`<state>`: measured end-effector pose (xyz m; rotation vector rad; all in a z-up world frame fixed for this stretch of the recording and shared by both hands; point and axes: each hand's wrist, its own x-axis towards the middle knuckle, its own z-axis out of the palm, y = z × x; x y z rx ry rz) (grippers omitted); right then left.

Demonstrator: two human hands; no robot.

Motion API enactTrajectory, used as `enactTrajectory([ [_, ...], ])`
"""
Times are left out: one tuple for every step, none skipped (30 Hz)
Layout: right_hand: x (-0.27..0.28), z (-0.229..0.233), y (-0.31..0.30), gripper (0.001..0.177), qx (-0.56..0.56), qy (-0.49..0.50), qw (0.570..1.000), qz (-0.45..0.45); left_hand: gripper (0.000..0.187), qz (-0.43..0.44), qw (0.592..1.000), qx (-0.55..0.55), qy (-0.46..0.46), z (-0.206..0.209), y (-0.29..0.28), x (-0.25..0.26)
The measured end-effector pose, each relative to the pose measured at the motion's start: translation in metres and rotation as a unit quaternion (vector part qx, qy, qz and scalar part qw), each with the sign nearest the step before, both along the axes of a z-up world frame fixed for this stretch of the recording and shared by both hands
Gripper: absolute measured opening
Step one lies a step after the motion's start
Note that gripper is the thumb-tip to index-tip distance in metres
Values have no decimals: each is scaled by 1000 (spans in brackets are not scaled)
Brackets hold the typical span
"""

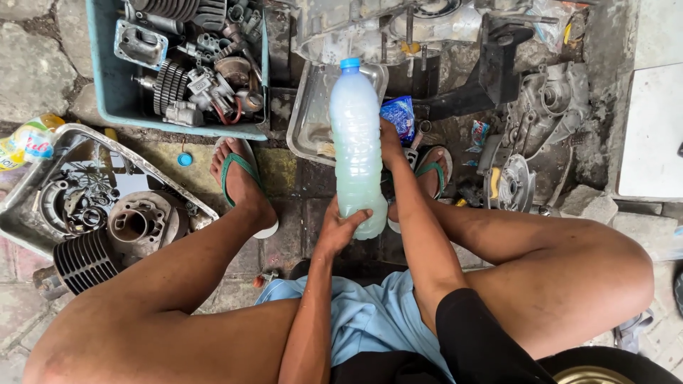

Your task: The person pours a cleaning liquid from a plastic bottle into a metal tray and then uses a brush to scrub a metallic engine part. They repeatedly dip the brush into the soapy liquid and scrub the part's surfaces, occasionally rinsing it under a running tap.

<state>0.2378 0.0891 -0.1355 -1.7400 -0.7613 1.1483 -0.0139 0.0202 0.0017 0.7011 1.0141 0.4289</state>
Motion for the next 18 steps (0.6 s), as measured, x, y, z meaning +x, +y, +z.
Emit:
enactTrajectory([
  [0, 0, 2, 31, 3, -5, 1000, 0, 69, 1, 1000, 5, 3, 1, 2, -2],
  [-1, 2, 4, 31, 4, -4, 1000, 0, 69, 2, 1000, 6, 4, 0, 2, -3],
  [-3, 4, 5, 30, -30, -26, 999, -9, 69, 6, 1000, 4, 3, -1, 2, -3],
  [-4, 6, 6, 31, -65, -48, 997, -19, 69, 10, 1000, 2, 2, -1, 2, -3],
  [-4, 3, 8, 31, -65, -48, 997, -19, 69, 9, 1000, 2, 2, -2, 3, -4],
  [-3, -1, 8, 34, -82, -54, 995, -21, 69, 15, 1000, 12, 7, -2, 3, -4],
  [-3, -4, 8, 37, -99, -60, 993, -23, 69, 20, 1000, 21, 12, -2, 3, -5],
  [-2, -4, 8, 37, -99, -60, 993, -25, 69, 19, 1000, 21, 11, -1, 4, -5],
  [-2, -4, 8, 37, -104, -56, 992, -31, 67, 23, 999, 34, 16, 0, 5, -6],
  [-3, -5, 9, 37, -110, -52, 992, -36, 64, 29, 998, 47, 23, 1, 5, -7],
  [-3, -7, 10, 37, -110, -51, 992, -35, 64, 29, 998, 48, 23, -2, 6, -7],
  [-3, -9, 10, 37, -112, -50, 992, -41, 65, 31, 998, 47, 22, -4, 5, -7],
  [-3, -11, 10, 37, -114, -48, 991, -46, 66, 32, 998, 47, 21, -6, 4, -8],
  [-4, -11, 12, 37, -114, -49, 991, -47, 66, 31, 998, 47, 20, -7, 4, -8],
  [-4, -12, 13, 39, -108, -50, 992, -49, 65, 34, 997, 58, 22, -9, 4, -8],
  [-5, -12, 12, 40, -104, -50, 992, -50, 65, 37, 997, 68, 26, -10, 2, -8],
  [-8, -2, 11, 40, -106, -50, 992, -52, 65, 35, 997, 66, 25, -10, 1, -6],
  [-12, 8, 13, 40, -108, -46, 992, -51, 65, 37, 996, 72, 21, -10, 2, -5],
])
